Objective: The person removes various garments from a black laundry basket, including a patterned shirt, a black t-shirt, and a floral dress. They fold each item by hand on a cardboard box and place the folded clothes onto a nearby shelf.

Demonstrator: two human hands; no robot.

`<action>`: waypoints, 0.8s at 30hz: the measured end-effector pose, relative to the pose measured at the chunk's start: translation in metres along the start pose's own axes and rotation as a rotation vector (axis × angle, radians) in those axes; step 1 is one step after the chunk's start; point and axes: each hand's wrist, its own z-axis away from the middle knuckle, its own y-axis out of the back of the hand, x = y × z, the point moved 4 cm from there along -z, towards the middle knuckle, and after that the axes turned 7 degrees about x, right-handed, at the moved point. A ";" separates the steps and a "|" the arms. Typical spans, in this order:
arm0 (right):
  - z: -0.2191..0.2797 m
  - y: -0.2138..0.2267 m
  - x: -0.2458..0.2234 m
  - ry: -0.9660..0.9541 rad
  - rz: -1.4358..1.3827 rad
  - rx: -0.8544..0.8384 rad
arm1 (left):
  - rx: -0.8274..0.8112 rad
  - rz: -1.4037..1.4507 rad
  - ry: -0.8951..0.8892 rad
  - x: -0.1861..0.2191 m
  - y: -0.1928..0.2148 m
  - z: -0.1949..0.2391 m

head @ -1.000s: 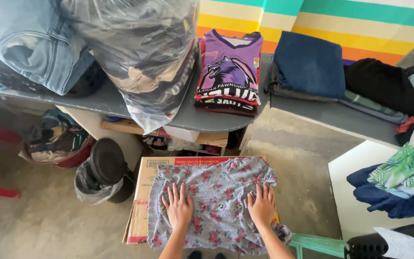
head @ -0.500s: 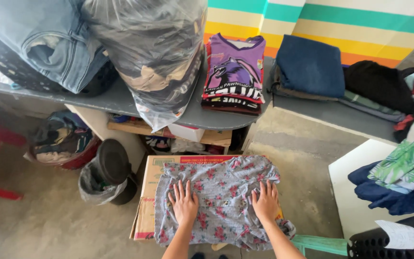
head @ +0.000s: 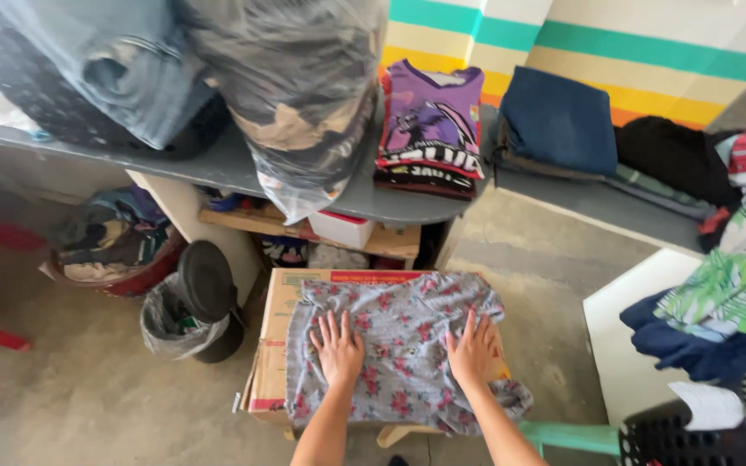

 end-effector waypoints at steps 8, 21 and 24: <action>0.049 0.017 -0.027 0.027 0.043 0.056 | -0.110 0.093 -0.221 -0.011 0.004 0.007; 0.045 0.017 -0.024 -0.144 0.034 -0.439 | -0.231 0.092 -0.221 -0.038 0.070 0.034; 0.046 0.018 -0.021 -0.119 0.056 -0.401 | -0.300 0.103 -0.206 -0.035 0.074 0.034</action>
